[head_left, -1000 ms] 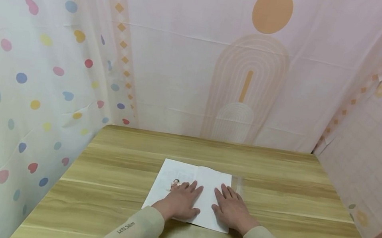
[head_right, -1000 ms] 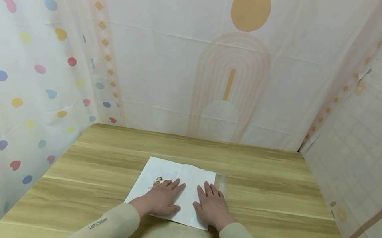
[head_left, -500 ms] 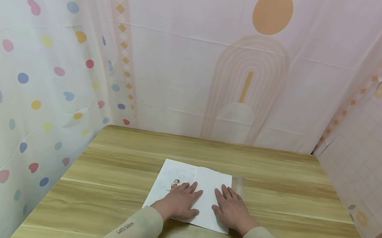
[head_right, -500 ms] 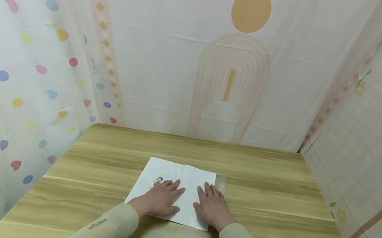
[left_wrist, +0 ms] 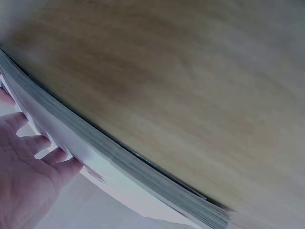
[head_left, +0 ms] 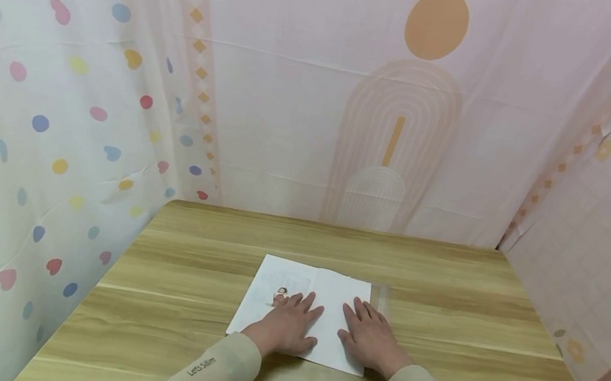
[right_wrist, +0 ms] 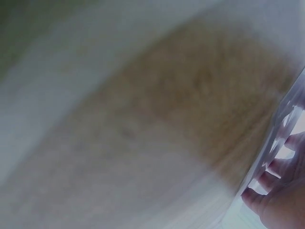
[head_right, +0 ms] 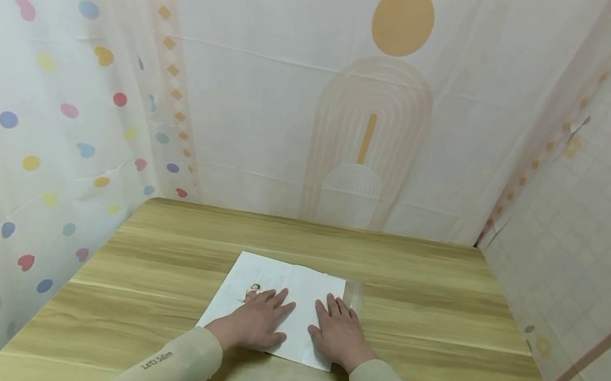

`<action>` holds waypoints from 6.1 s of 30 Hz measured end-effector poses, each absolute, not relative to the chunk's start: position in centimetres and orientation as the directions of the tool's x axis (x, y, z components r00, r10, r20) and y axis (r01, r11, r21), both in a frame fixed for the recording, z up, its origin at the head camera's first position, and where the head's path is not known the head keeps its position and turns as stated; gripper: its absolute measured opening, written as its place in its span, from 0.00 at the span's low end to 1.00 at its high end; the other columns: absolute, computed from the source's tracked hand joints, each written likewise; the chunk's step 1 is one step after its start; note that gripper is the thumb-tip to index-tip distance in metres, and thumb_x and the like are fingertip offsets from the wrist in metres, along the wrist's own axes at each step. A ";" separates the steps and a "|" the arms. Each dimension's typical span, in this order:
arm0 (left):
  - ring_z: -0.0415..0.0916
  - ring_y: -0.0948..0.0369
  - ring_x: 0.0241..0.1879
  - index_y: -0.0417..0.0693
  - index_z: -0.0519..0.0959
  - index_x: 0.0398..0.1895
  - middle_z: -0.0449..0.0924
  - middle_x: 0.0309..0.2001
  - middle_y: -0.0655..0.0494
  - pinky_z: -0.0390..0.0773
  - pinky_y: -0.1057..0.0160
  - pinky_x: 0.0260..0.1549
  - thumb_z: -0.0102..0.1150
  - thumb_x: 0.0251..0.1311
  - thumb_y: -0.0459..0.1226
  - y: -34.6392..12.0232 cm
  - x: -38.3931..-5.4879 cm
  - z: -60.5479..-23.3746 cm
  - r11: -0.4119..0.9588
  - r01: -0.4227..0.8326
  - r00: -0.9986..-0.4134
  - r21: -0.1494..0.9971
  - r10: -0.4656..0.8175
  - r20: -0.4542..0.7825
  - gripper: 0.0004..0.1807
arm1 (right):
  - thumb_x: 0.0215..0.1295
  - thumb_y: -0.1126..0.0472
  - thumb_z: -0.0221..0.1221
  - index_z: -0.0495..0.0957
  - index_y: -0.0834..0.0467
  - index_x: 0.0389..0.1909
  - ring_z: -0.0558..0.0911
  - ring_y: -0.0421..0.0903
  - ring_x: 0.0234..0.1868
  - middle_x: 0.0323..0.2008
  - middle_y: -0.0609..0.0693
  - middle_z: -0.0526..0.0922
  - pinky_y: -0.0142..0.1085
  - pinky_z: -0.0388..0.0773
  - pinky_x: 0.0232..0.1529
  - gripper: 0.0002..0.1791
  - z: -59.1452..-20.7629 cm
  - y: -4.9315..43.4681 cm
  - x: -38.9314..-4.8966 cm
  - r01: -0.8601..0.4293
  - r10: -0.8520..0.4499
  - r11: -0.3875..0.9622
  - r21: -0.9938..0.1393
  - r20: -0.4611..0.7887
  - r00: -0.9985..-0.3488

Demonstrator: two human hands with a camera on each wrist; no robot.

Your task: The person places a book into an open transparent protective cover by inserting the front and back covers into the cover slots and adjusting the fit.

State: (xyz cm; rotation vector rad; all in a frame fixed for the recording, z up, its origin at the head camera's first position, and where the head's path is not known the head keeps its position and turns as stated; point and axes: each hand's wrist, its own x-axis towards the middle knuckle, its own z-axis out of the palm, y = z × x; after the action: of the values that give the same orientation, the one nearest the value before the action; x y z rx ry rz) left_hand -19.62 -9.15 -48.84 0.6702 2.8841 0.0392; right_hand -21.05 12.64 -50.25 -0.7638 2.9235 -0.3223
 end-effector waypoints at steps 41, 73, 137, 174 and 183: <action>0.53 0.46 0.74 0.57 0.62 0.76 0.52 0.77 0.49 0.59 0.42 0.68 0.52 0.66 0.58 -9.0 -19.6 -48.8 0.906 0.422 -0.888 0.032 0.420 -0.188 0.38 | 0.74 0.47 0.51 0.65 0.61 0.72 0.59 0.64 0.72 0.73 0.64 0.59 0.60 0.57 0.68 0.33 -50.2 12.6 -21.0 -0.461 -0.485 0.852 -0.246 -0.042 -0.874; 0.56 0.45 0.73 0.56 0.63 0.75 0.54 0.76 0.45 0.60 0.46 0.68 0.51 0.66 0.58 -9.0 -19.0 -48.9 0.893 0.450 -0.884 -0.012 0.443 -0.147 0.37 | 0.72 0.47 0.54 0.67 0.62 0.70 0.61 0.64 0.71 0.72 0.65 0.62 0.61 0.59 0.66 0.32 -50.1 12.5 -21.0 -0.459 -0.479 0.856 -0.239 -0.033 -0.877; 0.53 0.43 0.74 0.47 0.60 0.76 0.57 0.75 0.41 0.54 0.39 0.68 0.46 0.71 0.57 -10.4 -19.3 -49.3 0.898 0.418 -0.896 0.135 0.432 -0.102 0.38 | 0.76 0.51 0.49 0.56 0.70 0.73 0.58 0.71 0.70 0.69 0.74 0.59 0.64 0.55 0.66 0.35 -48.6 13.5 -22.0 -0.222 -0.251 0.869 -0.443 -0.008 -0.968; 0.51 0.51 0.74 0.43 0.43 0.80 0.52 0.77 0.46 0.50 0.45 0.71 0.27 0.78 0.55 -8.5 -19.1 -46.3 0.622 0.301 -0.870 0.722 0.489 -0.059 0.37 | 0.81 0.61 0.37 0.53 0.68 0.75 0.84 0.41 0.40 0.66 0.70 0.67 0.30 0.79 0.40 0.27 -39.7 14.1 -26.2 0.150 -0.249 0.016 -0.989 -0.149 -0.957; 0.54 0.50 0.73 0.49 0.42 0.81 0.57 0.75 0.49 0.54 0.47 0.70 0.23 0.76 0.60 -9.2 -19.4 -45.4 0.596 0.217 -0.898 0.773 0.432 -0.082 0.39 | 0.77 0.59 0.48 0.67 0.65 0.69 0.81 0.47 0.49 0.59 0.61 0.77 0.40 0.78 0.48 0.24 -40.8 12.5 -25.6 0.084 -0.297 0.118 -0.989 -0.116 -0.948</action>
State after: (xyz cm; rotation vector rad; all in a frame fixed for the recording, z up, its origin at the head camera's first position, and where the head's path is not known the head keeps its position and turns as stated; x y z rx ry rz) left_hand -19.45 -9.19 -45.41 0.5331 2.5655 1.1903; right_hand -25.58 12.52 -40.83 -0.2095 2.1142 -1.9026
